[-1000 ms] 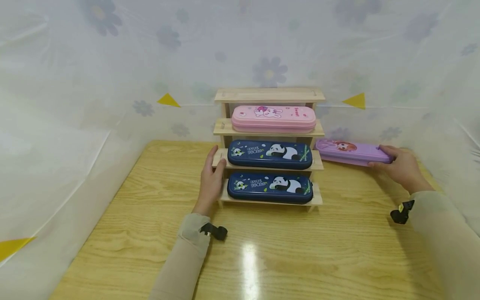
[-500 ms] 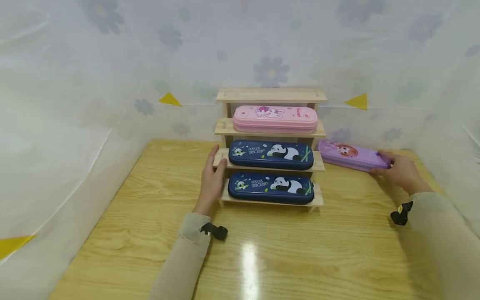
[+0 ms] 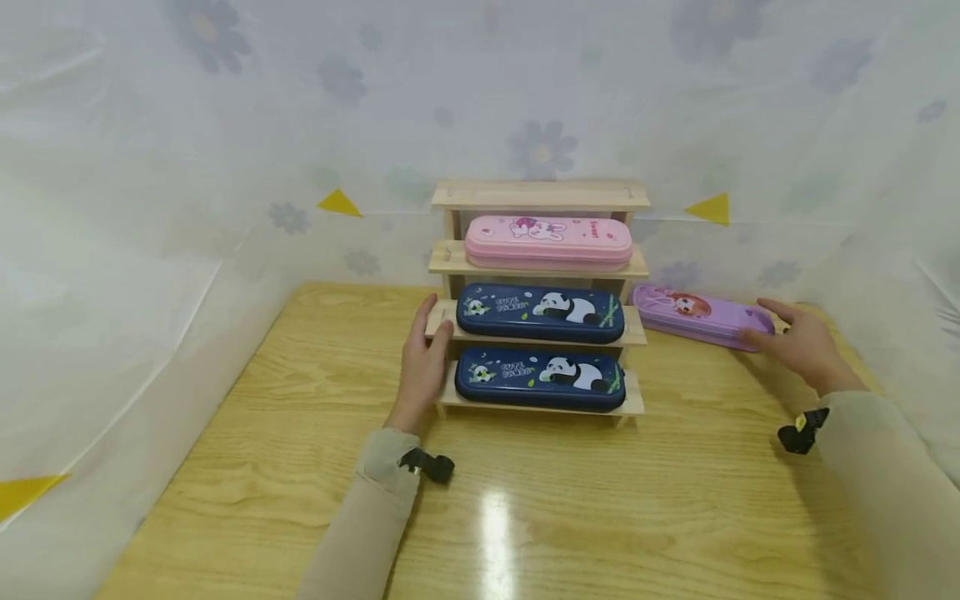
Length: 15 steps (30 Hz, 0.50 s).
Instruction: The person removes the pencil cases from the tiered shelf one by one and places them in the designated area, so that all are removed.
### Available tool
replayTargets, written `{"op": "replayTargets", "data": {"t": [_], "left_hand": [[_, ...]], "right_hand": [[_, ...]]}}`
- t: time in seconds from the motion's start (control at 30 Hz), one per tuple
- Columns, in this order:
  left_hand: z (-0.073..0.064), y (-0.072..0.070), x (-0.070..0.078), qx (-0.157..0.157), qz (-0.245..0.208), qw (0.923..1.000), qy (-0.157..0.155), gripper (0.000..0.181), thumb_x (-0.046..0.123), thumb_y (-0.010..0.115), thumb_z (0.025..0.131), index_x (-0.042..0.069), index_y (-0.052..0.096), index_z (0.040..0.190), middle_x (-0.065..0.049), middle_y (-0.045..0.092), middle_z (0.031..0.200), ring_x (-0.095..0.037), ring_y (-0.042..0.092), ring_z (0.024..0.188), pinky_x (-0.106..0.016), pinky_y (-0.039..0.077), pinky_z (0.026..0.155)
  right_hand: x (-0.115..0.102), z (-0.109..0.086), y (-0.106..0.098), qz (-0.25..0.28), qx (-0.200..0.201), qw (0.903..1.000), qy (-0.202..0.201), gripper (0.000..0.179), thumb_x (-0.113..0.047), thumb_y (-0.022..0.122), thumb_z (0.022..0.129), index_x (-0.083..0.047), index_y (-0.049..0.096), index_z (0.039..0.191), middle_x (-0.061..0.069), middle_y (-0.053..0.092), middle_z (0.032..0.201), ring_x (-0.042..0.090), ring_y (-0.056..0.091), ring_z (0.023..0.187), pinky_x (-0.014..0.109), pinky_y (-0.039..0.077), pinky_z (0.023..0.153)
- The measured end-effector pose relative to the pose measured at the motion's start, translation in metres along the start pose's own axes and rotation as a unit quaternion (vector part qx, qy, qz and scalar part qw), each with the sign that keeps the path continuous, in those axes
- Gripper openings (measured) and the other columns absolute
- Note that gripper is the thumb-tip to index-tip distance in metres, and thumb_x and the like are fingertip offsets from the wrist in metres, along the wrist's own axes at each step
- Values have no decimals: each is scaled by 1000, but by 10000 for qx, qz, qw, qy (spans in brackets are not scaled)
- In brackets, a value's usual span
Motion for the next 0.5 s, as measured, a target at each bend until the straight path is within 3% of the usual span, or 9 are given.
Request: {"op": "replayTargets", "data": {"t": [0.23,0.33,0.43,0.5], "left_hand": [[-1,0,0,-13,4,10000,-12,54,45,47,102,36,33,154,8,37,154,-19,37,138,-44,28,113],[-1,0,1,-11,1,10000,-23,56,44,47,102,31,33,155,7,38,154,-16,36,137,-44,28,113],[-1,0,2,-12,-20,10000,-29,57,44,47,102,29,33,155,6,38,154,-17,36,138,-45,28,113],[-1,0,2,-11,-36,10000,-48,55,44,47,102,33,33,154,7,38,153,-17,36,138,-44,28,113]], "right_hand": [[-12,-8,-6,422,425,9975,-363,80,-46,58,97,-8,22,158,24,10,160,61,24,132,70,31,97],[-19,-11,-7,623,598,9952,-458,76,-45,58,97,-12,26,157,21,17,160,54,26,136,38,40,106],[-28,-13,-8,712,786,9929,-535,72,-44,59,97,-14,30,156,21,24,158,46,30,138,7,39,91],[-34,-13,-8,794,910,9910,-569,70,-42,60,97,-14,33,156,20,29,157,39,33,139,1,37,83]]}}
Point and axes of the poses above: each hand's wrist, its own z-axis towards the middle knuckle, its own y-axis out of the palm, x = y × z, the point moved 4 cm from there along z, towards the middle knuckle
